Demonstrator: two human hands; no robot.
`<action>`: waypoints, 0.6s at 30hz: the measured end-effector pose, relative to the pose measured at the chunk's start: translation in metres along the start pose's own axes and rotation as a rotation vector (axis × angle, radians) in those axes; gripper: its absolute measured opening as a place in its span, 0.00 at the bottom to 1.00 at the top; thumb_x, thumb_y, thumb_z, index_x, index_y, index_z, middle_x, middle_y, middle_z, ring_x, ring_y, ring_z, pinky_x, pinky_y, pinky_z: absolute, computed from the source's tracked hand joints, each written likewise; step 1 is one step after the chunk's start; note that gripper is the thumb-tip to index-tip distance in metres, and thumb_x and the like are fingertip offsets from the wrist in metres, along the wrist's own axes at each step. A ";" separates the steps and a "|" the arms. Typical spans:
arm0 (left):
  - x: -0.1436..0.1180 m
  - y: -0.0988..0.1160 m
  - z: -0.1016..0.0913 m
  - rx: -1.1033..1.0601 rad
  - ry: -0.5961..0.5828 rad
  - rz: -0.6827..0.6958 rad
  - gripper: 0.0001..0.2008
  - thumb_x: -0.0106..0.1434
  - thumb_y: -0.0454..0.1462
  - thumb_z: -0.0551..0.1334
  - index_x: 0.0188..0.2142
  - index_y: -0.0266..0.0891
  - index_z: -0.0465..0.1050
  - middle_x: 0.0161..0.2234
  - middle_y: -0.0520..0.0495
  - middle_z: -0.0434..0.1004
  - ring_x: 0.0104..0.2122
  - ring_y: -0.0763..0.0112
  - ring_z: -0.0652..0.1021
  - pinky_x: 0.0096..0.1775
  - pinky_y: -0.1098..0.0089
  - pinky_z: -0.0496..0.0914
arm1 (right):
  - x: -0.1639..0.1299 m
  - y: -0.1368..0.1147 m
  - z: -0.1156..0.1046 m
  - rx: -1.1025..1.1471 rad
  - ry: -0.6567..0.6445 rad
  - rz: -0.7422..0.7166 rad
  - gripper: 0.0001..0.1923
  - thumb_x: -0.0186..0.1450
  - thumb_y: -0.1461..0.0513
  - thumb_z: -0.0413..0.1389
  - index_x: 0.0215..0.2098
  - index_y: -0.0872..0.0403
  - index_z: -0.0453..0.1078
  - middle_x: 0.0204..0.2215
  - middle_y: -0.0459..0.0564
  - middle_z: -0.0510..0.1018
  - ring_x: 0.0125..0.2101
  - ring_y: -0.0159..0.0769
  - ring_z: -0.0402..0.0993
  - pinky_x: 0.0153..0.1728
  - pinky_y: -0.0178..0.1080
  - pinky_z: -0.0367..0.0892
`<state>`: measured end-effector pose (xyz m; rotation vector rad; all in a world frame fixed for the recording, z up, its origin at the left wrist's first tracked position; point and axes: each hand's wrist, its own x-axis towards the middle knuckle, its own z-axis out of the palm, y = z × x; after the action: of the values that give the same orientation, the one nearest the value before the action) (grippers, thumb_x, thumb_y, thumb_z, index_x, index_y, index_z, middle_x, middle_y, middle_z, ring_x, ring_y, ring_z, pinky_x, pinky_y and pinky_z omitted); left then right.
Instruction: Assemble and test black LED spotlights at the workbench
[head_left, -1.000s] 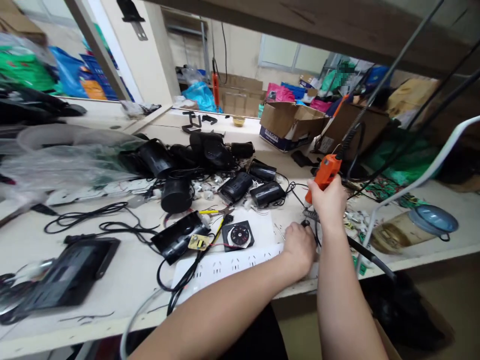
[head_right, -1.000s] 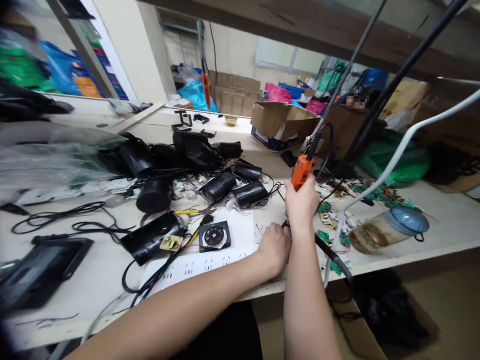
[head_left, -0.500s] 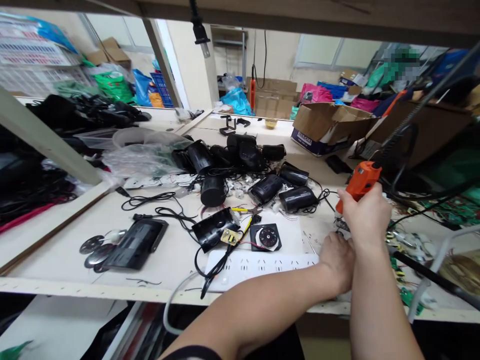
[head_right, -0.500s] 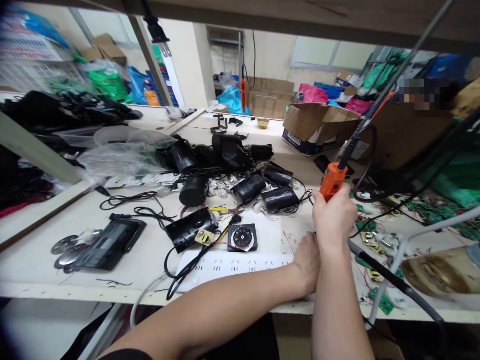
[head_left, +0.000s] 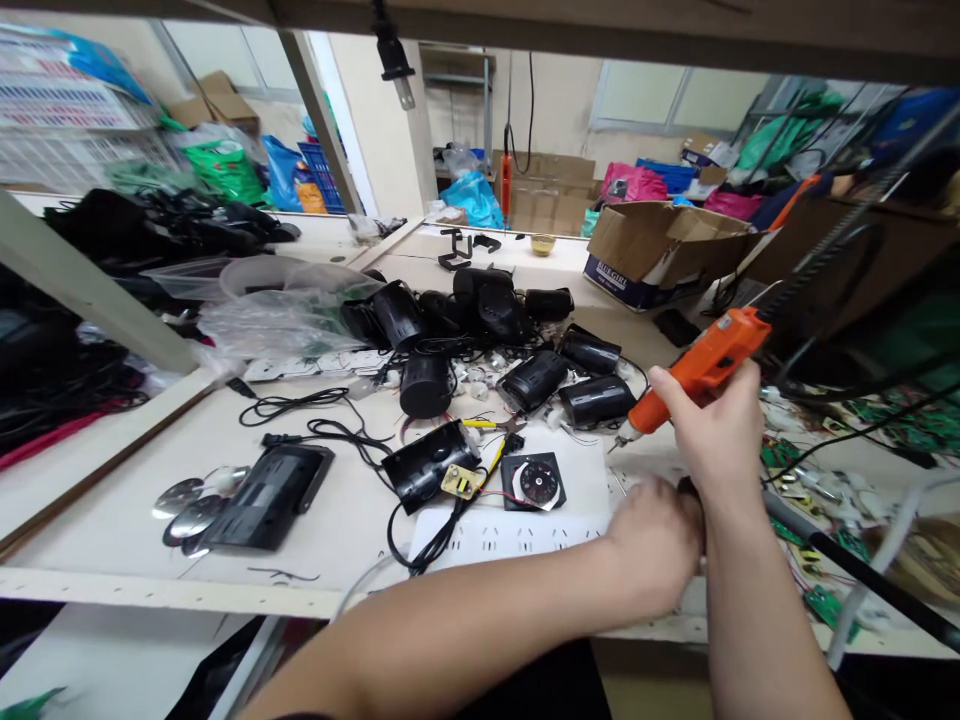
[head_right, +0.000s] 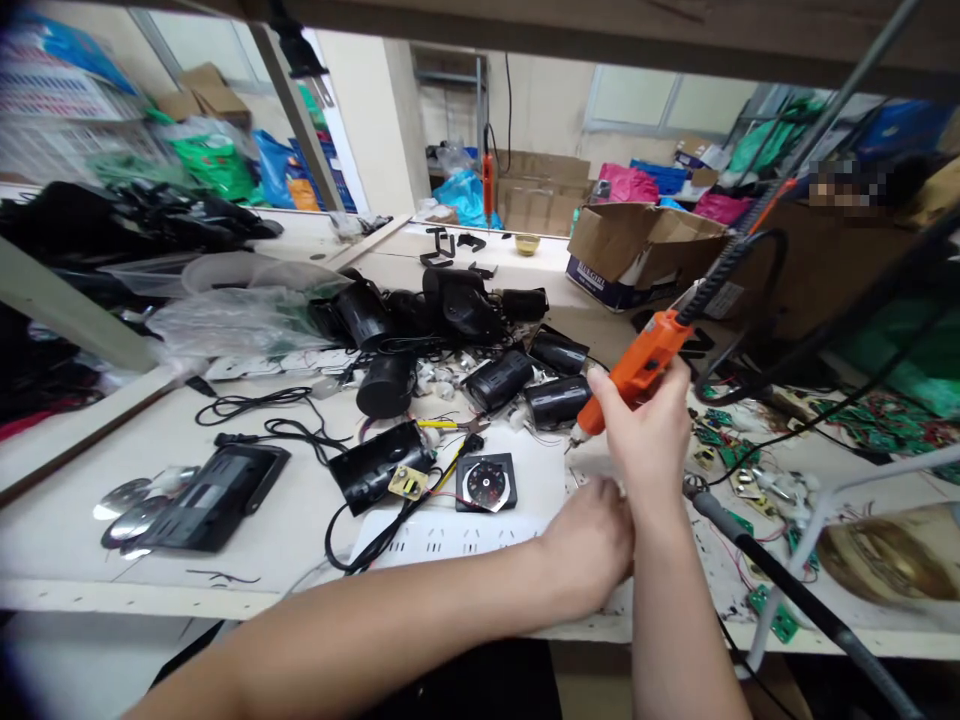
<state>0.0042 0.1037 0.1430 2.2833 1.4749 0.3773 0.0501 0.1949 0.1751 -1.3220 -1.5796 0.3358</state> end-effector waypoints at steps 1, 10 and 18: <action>-0.018 -0.005 -0.010 0.067 -0.064 0.090 0.07 0.59 0.31 0.64 0.38 0.27 0.77 0.38 0.32 0.80 0.42 0.53 0.76 0.48 0.57 0.69 | -0.002 0.002 0.000 0.060 -0.031 -0.024 0.31 0.56 0.46 0.62 0.50 0.54 0.63 0.37 0.52 0.74 0.34 0.43 0.72 0.39 0.46 0.68; -0.130 -0.108 -0.069 -0.113 0.266 -0.291 0.21 0.57 0.33 0.66 0.51 0.41 0.70 0.48 0.43 0.76 0.51 0.57 0.73 0.52 0.57 0.68 | -0.030 0.013 0.011 0.483 -0.227 -0.068 0.25 0.62 0.51 0.59 0.52 0.53 0.60 0.33 0.51 0.77 0.36 0.43 0.76 0.44 0.48 0.71; -0.104 -0.119 -0.052 -0.283 0.139 -0.210 0.34 0.49 0.33 0.73 0.55 0.38 0.67 0.52 0.41 0.71 0.52 0.56 0.71 0.55 0.58 0.66 | -0.039 -0.011 -0.003 0.769 -0.353 -0.012 0.38 0.63 0.33 0.37 0.51 0.50 0.66 0.28 0.51 0.75 0.31 0.46 0.77 0.31 0.46 0.73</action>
<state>-0.1569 0.0618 0.1322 1.8949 1.5963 0.6470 0.0421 0.1561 0.1653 -0.6715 -1.4991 1.0923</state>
